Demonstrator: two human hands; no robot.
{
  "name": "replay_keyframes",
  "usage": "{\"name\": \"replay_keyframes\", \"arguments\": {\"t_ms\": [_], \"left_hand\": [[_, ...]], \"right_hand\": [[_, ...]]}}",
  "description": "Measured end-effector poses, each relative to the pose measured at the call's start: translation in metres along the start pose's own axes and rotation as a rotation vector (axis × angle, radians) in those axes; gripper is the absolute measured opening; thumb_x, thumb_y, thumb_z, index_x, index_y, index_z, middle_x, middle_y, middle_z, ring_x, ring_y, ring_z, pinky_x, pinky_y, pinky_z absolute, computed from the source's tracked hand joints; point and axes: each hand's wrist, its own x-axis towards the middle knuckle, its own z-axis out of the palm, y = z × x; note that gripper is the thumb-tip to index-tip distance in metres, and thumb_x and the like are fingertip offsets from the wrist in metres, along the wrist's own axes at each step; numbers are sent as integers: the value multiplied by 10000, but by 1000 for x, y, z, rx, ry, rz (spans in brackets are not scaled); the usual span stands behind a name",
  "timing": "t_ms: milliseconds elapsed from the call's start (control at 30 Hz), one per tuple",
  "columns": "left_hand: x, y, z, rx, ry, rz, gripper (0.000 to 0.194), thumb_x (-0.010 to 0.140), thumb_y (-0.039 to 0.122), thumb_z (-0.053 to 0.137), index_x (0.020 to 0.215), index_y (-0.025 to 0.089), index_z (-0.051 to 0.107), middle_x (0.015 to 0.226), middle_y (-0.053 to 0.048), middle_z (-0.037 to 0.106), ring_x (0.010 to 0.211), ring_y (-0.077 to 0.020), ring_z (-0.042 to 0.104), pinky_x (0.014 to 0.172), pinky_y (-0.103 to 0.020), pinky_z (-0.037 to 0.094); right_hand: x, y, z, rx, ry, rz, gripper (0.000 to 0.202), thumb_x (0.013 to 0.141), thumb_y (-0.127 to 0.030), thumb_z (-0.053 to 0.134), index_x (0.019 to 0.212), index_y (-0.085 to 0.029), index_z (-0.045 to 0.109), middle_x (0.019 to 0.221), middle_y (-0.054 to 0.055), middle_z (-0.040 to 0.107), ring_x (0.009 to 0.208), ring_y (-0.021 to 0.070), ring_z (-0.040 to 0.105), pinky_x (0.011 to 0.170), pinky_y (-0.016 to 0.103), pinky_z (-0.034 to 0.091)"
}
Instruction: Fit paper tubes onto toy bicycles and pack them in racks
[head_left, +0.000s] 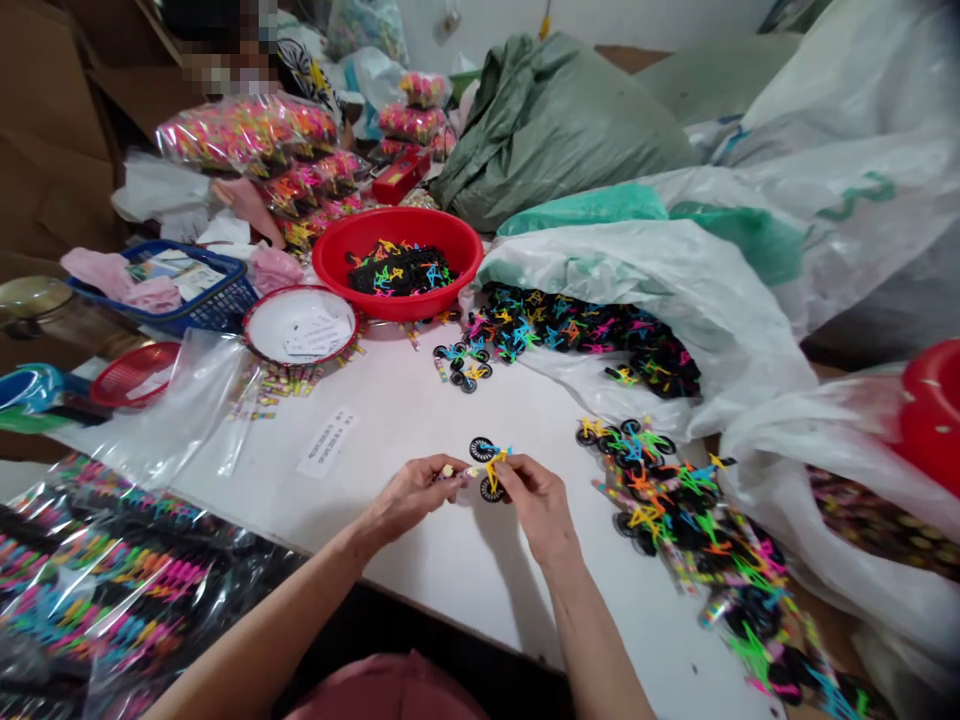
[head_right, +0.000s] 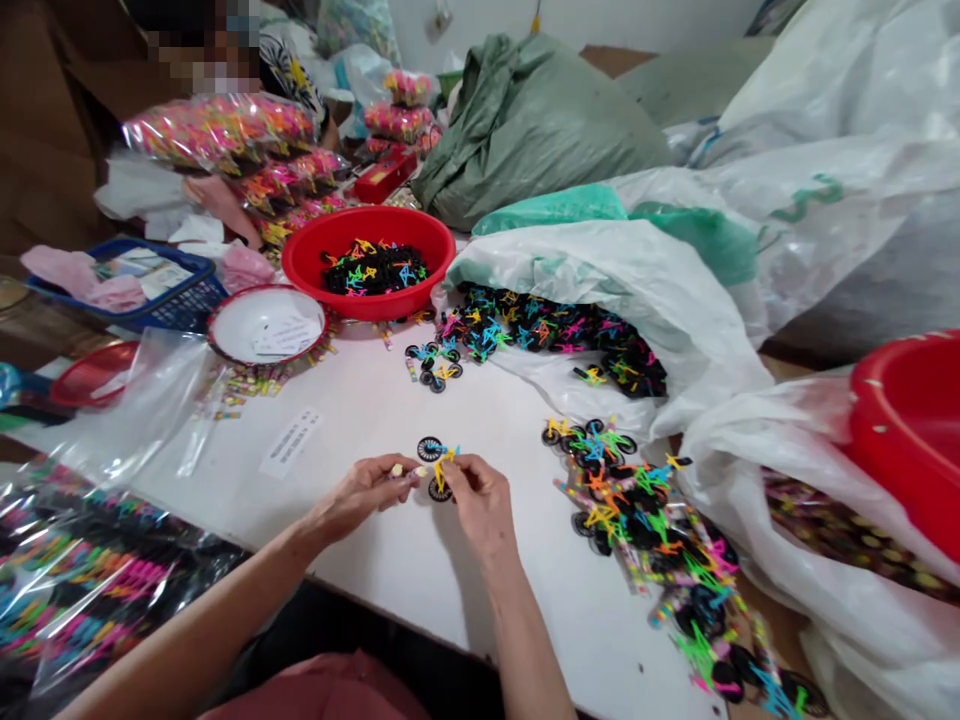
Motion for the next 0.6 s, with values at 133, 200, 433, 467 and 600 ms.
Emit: {"name": "replay_keyframes", "arguments": {"t_ms": [133,200,433,467,600], "left_hand": [[-5,0,3,-170,-95,-8,377,759,457,602,912,113,617,614,1,522,504,-60,362,461,-196,227],[-7,0,3,-227,-166,-27,360,748,448,616,874,111,605,665,-17,552,490,-49,348,443,-194,202],[-14,0,11,121,-11,11,330,774,451,567,826,133,639,590,2,533,498,-72,360,463,-198,257],[-14,-1,15,193,64,18,325,781,447,555,832,139,648,591,2,544,500,-77,373,466,-202,266],[-13,-2,30,225,190,3,319,797,430,524,863,149,660,611,-3,597,485,-82,420,464,-207,299]], "right_hand": [[-5,-5,-7,47,-113,95,284,688,-444,664,711,-161,642,540,-34,521,490,85,406,463,210,324],[-7,-5,-10,107,-179,147,296,672,-446,680,692,-155,631,537,-35,518,478,77,397,452,204,314],[-15,7,-6,70,-134,136,326,664,-473,662,629,-158,584,522,-27,513,477,85,405,459,212,323],[-14,9,-2,-14,-66,90,318,672,-467,652,616,-163,580,521,-26,511,488,91,407,467,215,330],[-8,13,9,-182,41,-8,306,729,-463,585,626,-176,584,530,-20,525,507,112,437,484,227,357]]}}
